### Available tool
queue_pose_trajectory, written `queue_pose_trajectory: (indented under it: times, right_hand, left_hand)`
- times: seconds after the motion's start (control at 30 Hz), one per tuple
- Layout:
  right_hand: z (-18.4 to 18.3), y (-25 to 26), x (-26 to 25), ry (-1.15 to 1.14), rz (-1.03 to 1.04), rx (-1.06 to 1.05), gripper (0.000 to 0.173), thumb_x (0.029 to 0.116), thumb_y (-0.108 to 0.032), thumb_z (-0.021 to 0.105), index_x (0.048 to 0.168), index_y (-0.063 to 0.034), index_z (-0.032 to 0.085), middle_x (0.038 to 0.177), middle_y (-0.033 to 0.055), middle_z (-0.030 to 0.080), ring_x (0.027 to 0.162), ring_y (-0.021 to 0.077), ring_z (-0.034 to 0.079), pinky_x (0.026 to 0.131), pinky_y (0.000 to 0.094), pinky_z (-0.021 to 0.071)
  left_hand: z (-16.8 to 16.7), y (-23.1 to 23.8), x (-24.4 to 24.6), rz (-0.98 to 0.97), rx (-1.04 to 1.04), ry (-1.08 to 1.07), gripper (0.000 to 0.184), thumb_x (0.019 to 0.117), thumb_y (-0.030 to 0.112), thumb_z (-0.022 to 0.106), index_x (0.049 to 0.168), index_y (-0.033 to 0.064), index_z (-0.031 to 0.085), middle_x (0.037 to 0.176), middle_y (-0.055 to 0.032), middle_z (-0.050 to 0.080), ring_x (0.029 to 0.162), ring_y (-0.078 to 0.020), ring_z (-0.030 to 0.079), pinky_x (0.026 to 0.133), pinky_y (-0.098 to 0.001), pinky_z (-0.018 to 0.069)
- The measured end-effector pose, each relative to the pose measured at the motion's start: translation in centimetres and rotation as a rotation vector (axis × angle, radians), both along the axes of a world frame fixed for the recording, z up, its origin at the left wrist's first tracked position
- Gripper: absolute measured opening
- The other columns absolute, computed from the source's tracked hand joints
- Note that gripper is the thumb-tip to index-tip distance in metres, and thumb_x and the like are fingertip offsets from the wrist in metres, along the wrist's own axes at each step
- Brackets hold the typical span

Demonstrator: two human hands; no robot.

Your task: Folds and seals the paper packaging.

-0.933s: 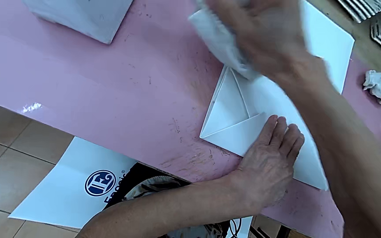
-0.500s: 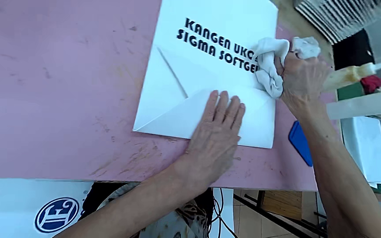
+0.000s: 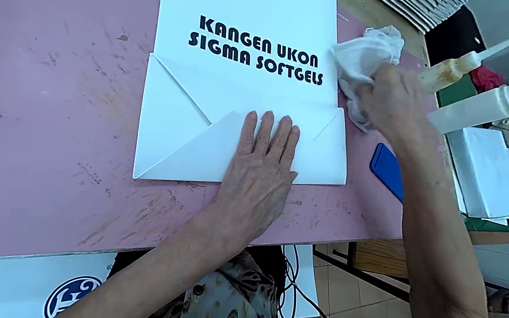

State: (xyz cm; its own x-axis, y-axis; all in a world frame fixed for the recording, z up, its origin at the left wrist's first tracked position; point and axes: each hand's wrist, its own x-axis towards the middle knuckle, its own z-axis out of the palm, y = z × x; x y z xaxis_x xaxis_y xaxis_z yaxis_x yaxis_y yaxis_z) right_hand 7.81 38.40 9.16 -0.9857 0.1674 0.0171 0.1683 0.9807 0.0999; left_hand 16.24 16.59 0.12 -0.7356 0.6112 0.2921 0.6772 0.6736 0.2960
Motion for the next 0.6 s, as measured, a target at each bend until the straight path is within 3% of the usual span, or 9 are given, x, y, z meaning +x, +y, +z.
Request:
queue_pose_trajectory:
  times: [0.07,0.13,0.2,0.23,0.27,0.33,0.47,0.53,0.6]
  right_hand:
    - [1.4,-1.6,2.0,0.138,0.079,0.051,0.04,0.1006,0.0,0.046,0.134,0.0221,0.044,0.13,0.0478,0.048,0.125,0.0639,0.047,0.1,0.0692,0.0396]
    - [0.6,-3.7,3.4,0.327,0.268,-0.069,0.043,0.0982,0.001,0.045,0.138,0.0165,0.049,0.134,0.0397,0.052,0.128,0.0503,0.052,0.104,0.0543,0.0432]
    - [-2.3,-6.4,4.8,0.38,0.509,-0.458,0.046,0.1018,-0.007,0.046,0.142,0.0138,0.047,0.139,0.0295,0.056,0.129,0.0283,0.058,0.106,0.0328,0.0473]
    - [-4.0,-7.4,5.6,0.342,0.597,-0.664,0.046,0.1019,-0.009,0.049,0.141,0.0146,0.046,0.14,0.0285,0.056,0.129,0.0248,0.058,0.106,0.0296,0.0474]
    - [-5.3,-7.7,6.4,0.293,0.649,-0.776,0.045,0.1018,-0.009,0.052,0.14,0.0148,0.048,0.142,0.0287,0.054,0.13,0.0253,0.058,0.107,0.0291,0.0467]
    - [-5.8,-6.0,7.8,0.251,0.695,-0.777,0.043,0.1003,-0.005,0.055,0.139,0.0144,0.049,0.144,0.027,0.052,0.133,0.0243,0.055,0.11,0.0281,0.0452]
    - [-4.2,2.5,10.3,0.347,0.562,-0.469,0.03,0.1023,-0.011,0.058,0.125,0.0095,0.059,0.129,0.0206,0.064,0.119,0.0192,0.065,0.102,0.0299,0.0521]
    - [-3.8,6.9,12.0,0.27,0.318,-0.316,0.05,0.0979,-0.032,0.066,0.127,0.0079,0.061,0.139,0.0265,0.055,0.125,0.0346,0.058,0.103,0.046,0.0486]
    - [-4.6,10.2,13.6,0.194,0.171,-0.243,0.074,0.0913,-0.048,0.067,0.136,0.0103,0.056,0.145,0.0326,0.048,0.13,0.0473,0.051,0.104,0.0596,0.0436]
  left_hand:
    - [0.1,-0.1,0.0,-0.005,-0.009,-0.005,0.06,0.1067,0.029,0.039,0.153,-0.009,0.036,0.161,-0.0259,0.035,0.15,-0.0461,0.031,0.121,-0.0633,0.0123]
    - [-0.1,-0.3,-0.1,-0.018,-0.01,0.005,0.06,0.1073,0.03,0.036,0.153,-0.0088,0.037,0.161,-0.0254,0.036,0.149,-0.0462,0.032,0.121,-0.0638,0.0127]
    - [-0.5,-0.5,-0.3,-0.036,0.033,0.038,0.057,0.1067,0.029,0.035,0.149,-0.0081,0.044,0.158,-0.0244,0.04,0.148,-0.0452,0.034,0.121,-0.0637,0.0139]
    - [-0.6,-0.6,-0.3,-0.044,0.052,0.05,0.054,0.1062,0.026,0.034,0.146,-0.0078,0.049,0.156,-0.0242,0.044,0.148,-0.0452,0.036,0.121,-0.0644,0.0139]
    - [-0.8,-0.6,-0.4,-0.05,0.063,0.061,0.052,0.1057,0.024,0.033,0.141,-0.008,0.053,0.153,-0.0251,0.048,0.147,-0.0461,0.037,0.121,-0.0659,0.014]
    - [-0.8,-0.5,-0.2,-0.04,0.055,0.049,0.056,0.1067,0.028,0.03,0.145,-0.0072,0.049,0.156,-0.0244,0.044,0.149,-0.0447,0.034,0.121,-0.0655,0.0126]
    - [-0.5,-0.4,-0.1,-0.007,0.002,0.021,0.062,0.1072,0.033,0.029,0.153,-0.0074,0.038,0.161,-0.0238,0.036,0.15,-0.0446,0.031,0.121,-0.0646,0.0115]
    - [-0.5,-0.2,-0.1,-0.001,-0.004,0.016,0.061,0.1068,0.032,0.03,0.153,-0.0068,0.038,0.161,-0.0241,0.036,0.15,-0.0451,0.03,0.121,-0.0651,0.011]
    - [-0.5,-0.2,0.0,-0.004,0.002,0.015,0.061,0.1065,0.031,0.029,0.154,-0.0052,0.037,0.161,-0.0248,0.035,0.15,-0.0455,0.03,0.121,-0.066,0.0109]
